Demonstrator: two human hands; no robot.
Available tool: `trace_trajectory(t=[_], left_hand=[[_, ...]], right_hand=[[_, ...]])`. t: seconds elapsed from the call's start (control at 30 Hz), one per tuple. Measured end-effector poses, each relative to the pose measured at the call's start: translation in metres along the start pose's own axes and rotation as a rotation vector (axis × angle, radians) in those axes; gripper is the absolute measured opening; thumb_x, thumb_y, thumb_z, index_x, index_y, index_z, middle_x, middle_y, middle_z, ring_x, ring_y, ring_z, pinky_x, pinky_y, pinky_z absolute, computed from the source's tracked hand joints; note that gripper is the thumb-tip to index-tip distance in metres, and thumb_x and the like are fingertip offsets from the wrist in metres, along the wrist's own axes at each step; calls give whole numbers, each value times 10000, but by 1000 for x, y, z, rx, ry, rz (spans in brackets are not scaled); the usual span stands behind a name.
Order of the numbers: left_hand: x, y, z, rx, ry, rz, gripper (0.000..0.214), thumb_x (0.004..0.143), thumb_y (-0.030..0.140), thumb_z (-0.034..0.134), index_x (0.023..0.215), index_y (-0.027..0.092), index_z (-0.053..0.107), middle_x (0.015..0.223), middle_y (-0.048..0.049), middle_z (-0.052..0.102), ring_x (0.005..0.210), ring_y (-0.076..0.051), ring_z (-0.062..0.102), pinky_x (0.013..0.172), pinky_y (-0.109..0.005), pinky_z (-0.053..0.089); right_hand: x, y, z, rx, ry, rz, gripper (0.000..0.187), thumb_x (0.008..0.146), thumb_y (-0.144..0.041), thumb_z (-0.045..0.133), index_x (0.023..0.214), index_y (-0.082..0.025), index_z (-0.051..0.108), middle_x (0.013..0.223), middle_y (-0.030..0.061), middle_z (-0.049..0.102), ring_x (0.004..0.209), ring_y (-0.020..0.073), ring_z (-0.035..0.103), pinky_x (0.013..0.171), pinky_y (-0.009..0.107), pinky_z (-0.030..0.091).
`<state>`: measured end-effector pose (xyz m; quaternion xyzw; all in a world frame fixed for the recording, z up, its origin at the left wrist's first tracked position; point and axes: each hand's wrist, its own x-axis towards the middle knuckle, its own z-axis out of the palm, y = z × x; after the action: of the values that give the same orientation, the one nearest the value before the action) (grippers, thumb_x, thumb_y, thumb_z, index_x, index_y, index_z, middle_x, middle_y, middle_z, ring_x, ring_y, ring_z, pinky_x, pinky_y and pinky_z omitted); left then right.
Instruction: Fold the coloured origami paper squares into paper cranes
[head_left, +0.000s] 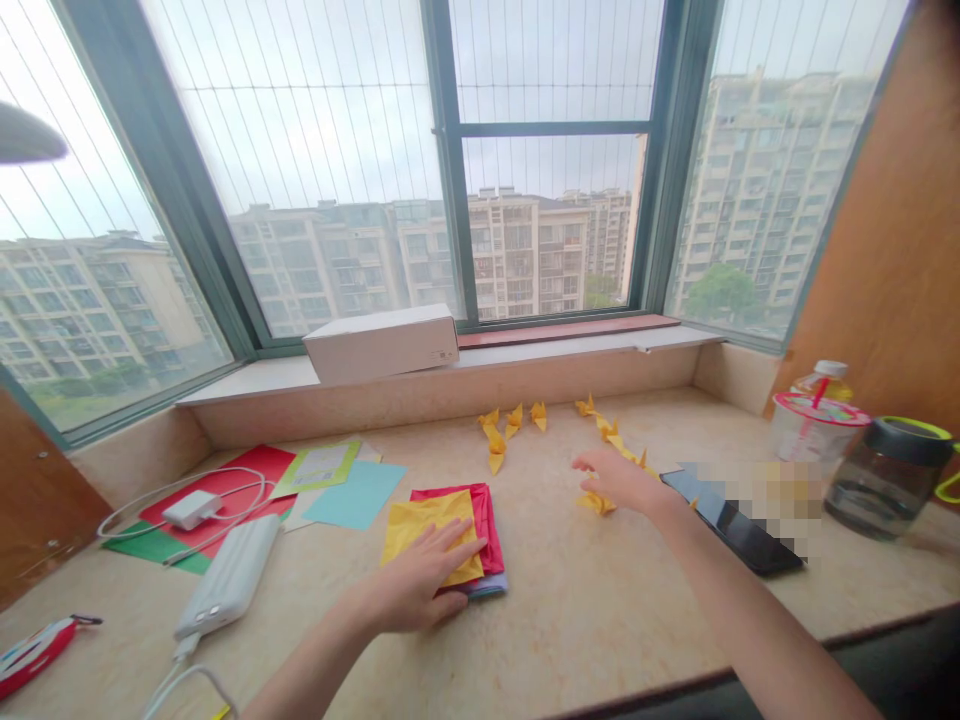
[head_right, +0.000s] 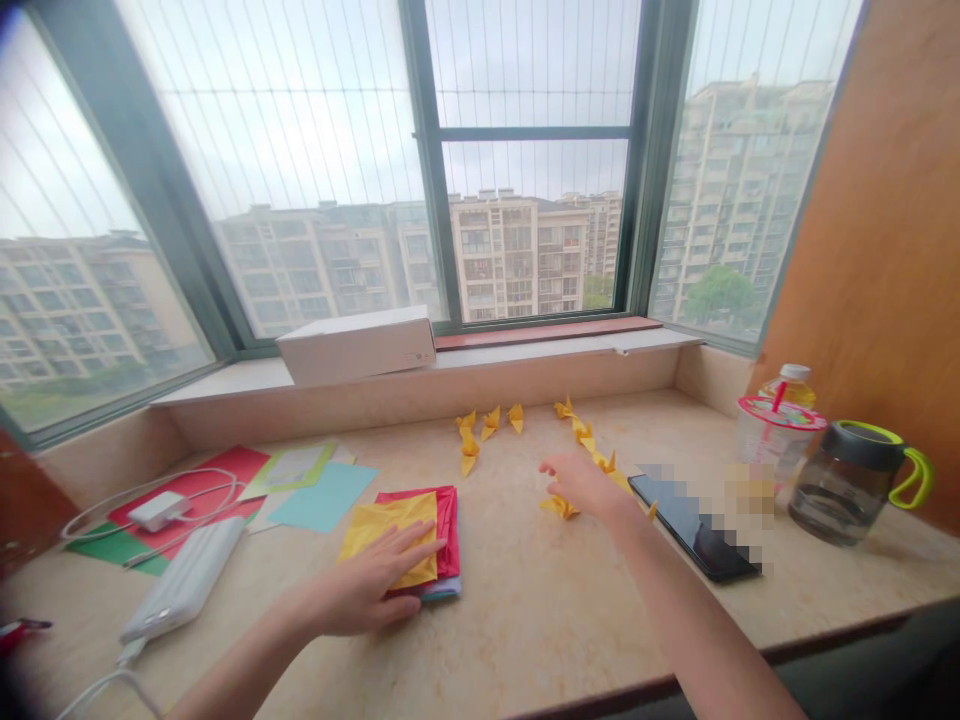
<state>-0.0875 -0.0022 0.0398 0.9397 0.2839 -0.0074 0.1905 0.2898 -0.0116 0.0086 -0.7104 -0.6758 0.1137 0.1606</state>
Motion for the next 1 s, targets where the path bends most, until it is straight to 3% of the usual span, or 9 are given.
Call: trace_trajectory(t=[0.13, 0.27, 0.4, 0.53, 0.67, 0.8, 0.9, 1.0], left_hand=[[10, 10, -14, 27, 49, 37, 581, 882, 393, 569, 1444, 323, 436, 1535, -102, 392, 1414, -347, 347, 1133, -534, 305], [43, 14, -22, 54, 228, 124, 392, 938, 327, 483, 1314, 277, 582, 1427, -76, 534, 1352, -264, 448, 1130, -436, 340], [80, 8, -9, -85, 416, 29, 375, 949, 316, 444, 1272, 208, 600, 1254, -107, 651, 1170, -246, 593, 1036, -388, 430], [95, 2, 12, -270, 576, 42, 312, 949, 346, 453, 1123, 185, 656, 1142, -125, 680, 1068, -245, 620, 972, -356, 461], [93, 5, 19, -455, 573, 90, 294, 956, 379, 444, 1001, 190, 665, 990, -95, 698, 880, -227, 643, 828, -323, 502], [90, 9, 18, -558, 522, 127, 285, 927, 420, 514, 918, 176, 661, 937, -75, 693, 864, -211, 627, 793, -296, 486], [91, 7, 22, -614, 530, 84, 275, 895, 430, 569, 897, 174, 670, 923, -69, 695, 849, -206, 622, 787, -298, 476], [93, 3, 29, -826, 559, -13, 315, 849, 451, 626, 957, 158, 670, 925, -79, 710, 847, -212, 642, 770, -298, 481]], right_hand=[[6, -2, 1, -22, -15, 0, 337, 803, -80, 535, 1075, -156, 718, 926, 102, 750, 837, 230, 697, 735, 305, 507], [17, -24, 1, 9, 25, -81, 346, 865, -107, 492, 1129, -176, 707, 971, 97, 749, 893, 218, 697, 809, 303, 504], [23, -65, 15, 205, 160, -392, 348, 889, -116, 520, 1203, -180, 657, 1097, 101, 718, 995, 212, 673, 912, 329, 495], [19, -98, 33, 324, 227, -657, 348, 903, -109, 541, 1222, -211, 634, 1116, 96, 696, 1050, 216, 648, 933, 350, 501], [10, -108, 41, 449, 284, -708, 357, 939, -172, 538, 1288, -237, 573, 1067, 75, 687, 1000, 200, 649, 888, 329, 525], [1, -105, 46, 532, 348, -700, 321, 956, -228, 542, 1275, -255, 570, 1050, 66, 685, 967, 189, 647, 874, 325, 529], [-3, -99, 48, 484, 381, -709, 308, 947, -284, 572, 1251, -241, 585, 1080, 86, 685, 1009, 211, 640, 901, 360, 520], [-6, -91, 48, 381, 411, -702, 303, 922, -314, 612, 1215, -239, 610, 1122, 102, 682, 1062, 247, 624, 940, 427, 495]])
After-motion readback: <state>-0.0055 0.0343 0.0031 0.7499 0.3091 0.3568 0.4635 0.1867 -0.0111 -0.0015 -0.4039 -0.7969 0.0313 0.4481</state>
